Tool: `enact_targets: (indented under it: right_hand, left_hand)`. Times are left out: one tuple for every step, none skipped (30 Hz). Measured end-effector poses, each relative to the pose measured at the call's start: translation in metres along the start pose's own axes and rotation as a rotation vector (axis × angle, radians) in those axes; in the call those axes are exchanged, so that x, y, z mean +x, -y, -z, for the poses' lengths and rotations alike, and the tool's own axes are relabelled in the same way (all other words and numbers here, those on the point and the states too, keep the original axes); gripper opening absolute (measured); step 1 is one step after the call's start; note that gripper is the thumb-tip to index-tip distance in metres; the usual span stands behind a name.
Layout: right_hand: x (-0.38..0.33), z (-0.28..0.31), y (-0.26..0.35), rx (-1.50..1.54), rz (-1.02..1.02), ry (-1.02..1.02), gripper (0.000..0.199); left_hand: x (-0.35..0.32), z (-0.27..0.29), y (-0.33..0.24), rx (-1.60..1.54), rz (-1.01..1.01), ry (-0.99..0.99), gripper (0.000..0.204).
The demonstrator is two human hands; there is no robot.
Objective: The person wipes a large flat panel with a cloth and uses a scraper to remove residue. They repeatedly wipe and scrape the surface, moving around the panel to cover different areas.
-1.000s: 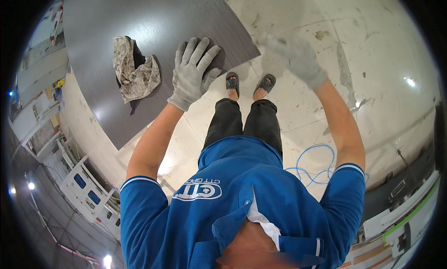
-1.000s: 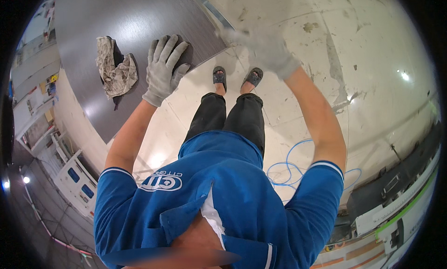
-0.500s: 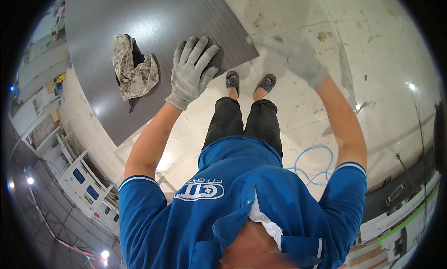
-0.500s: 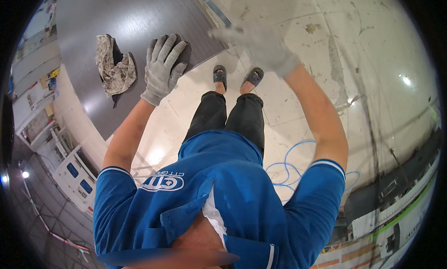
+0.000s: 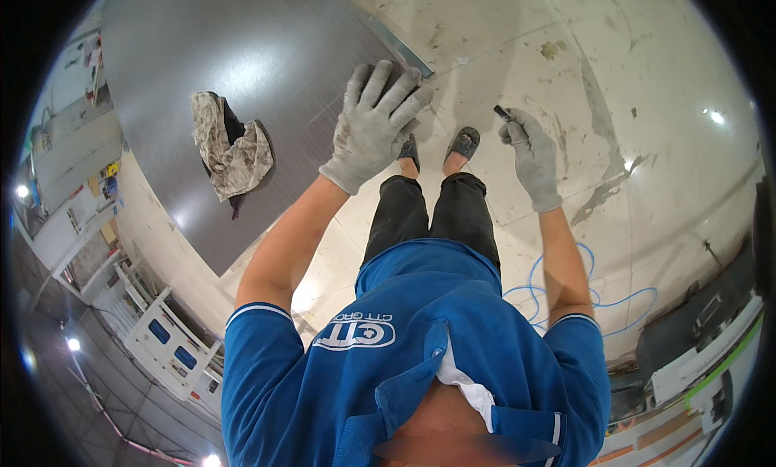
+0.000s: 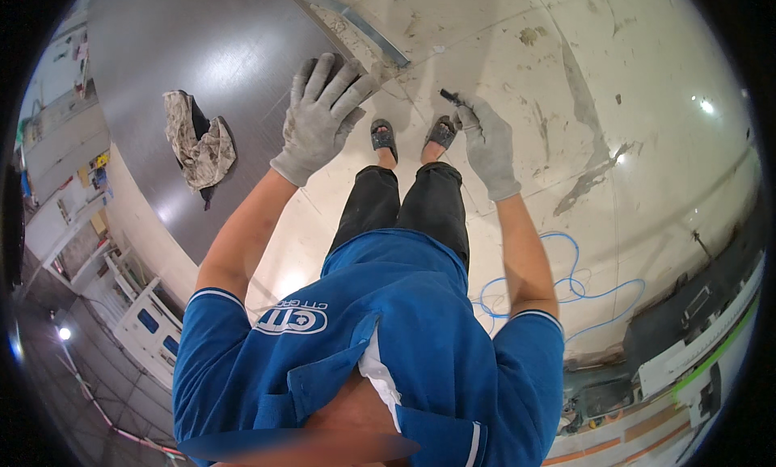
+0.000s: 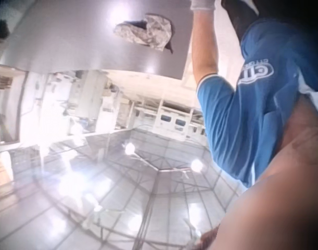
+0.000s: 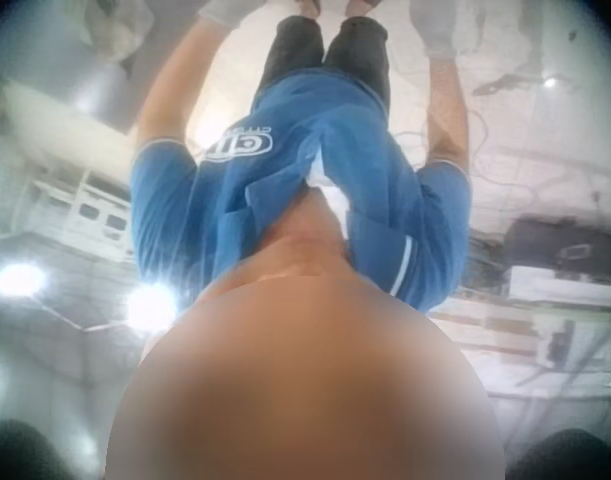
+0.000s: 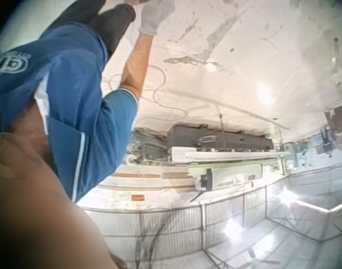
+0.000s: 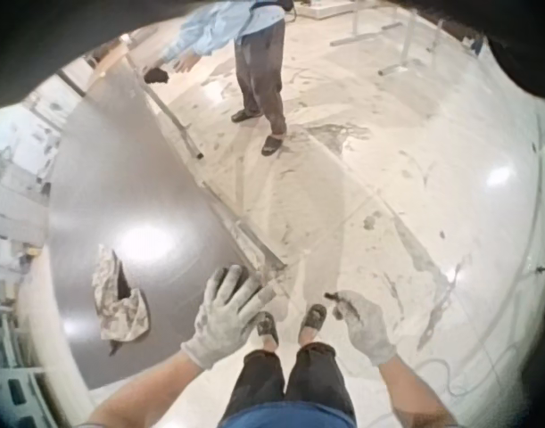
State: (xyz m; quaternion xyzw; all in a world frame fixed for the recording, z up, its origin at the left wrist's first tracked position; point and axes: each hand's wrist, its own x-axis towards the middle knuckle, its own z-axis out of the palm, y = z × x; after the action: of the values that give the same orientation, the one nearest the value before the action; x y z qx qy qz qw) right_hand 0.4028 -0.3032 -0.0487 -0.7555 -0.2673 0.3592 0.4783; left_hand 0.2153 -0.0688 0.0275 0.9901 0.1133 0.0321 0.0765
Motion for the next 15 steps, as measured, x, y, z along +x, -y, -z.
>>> enact_targets:
  right_hand:
    - [0.002, -0.008, 0.000, -0.017, 0.076, -0.110, 0.022]
    - [0.003, -0.016, 0.002, -0.035, 0.149, -0.222, 0.023]
    - [0.003, -0.024, 0.004, -0.061, 0.143, -0.250, 0.022]
    - [0.004, -0.031, 0.007, -0.087, 0.139, -0.278, 0.022]
    - [0.003, -0.035, 0.011, -0.100, 0.119, -0.319, 0.021]
    - [0.003, -0.038, 0.015, -0.038, 0.091, -0.282, 0.022]
    - [0.003, -0.039, 0.020, 0.037, 0.049, -0.258, 0.022]
    - [0.005, -0.038, 0.025, 0.111, 0.006, -0.232, 0.023]
    - [0.007, -0.035, 0.031, 0.204, -0.026, -0.199, 0.023]
    - [0.010, -0.031, 0.036, 0.295, -0.054, -0.158, 0.024]
    - [0.015, -0.028, 0.042, 0.390, -0.064, -0.091, 0.024]
    - [0.020, -0.024, 0.048, 0.313, -0.057, -0.037, 0.025]
    - [0.027, -0.019, 0.054, 0.241, -0.031, 0.034, 0.025]
    - [0.034, -0.017, 0.060, 0.199, 0.026, 0.070, 0.026]
    - [0.042, -0.015, 0.066, 0.090, 0.146, 0.107, 0.028]
  left_hand:
    - [0.003, -0.002, -0.006, -0.045, -0.085, 0.006, 0.052]
    - [0.004, -0.003, -0.013, -0.090, -0.171, 0.015, 0.054]
    - [0.003, -0.003, -0.020, -0.154, -0.224, 0.000, 0.056]
    - [0.002, -0.003, -0.028, -0.415, -0.363, -0.201, 0.050]
    - [-0.003, 0.001, -0.034, -0.508, -0.356, 0.300, 0.035]
    - [-0.005, 0.004, -0.037, -0.495, -0.382, 0.188, 0.036]
    - [-0.009, 0.008, -0.038, -0.451, -0.442, 0.128, 0.037]
    - [-0.011, 0.012, -0.031, -0.411, -0.289, 0.030, 0.039]
    - [-0.013, 0.016, -0.023, -0.349, -0.154, -0.036, 0.040]
    - [-0.016, 0.020, -0.011, -0.290, 0.010, -0.124, 0.041]
    - [-0.018, 0.022, 0.004, -0.213, 0.130, -0.152, 0.044]
    - [-0.019, 0.023, 0.018, -0.142, 0.275, -0.197, 0.047]
    - [-0.022, 0.022, 0.032, -0.078, 0.314, -0.216, 0.048]
    - [-0.025, 0.020, 0.043, -0.016, 0.353, -0.236, 0.049]
    - [-0.028, 0.017, 0.051, 0.017, 0.415, -0.256, 0.049]
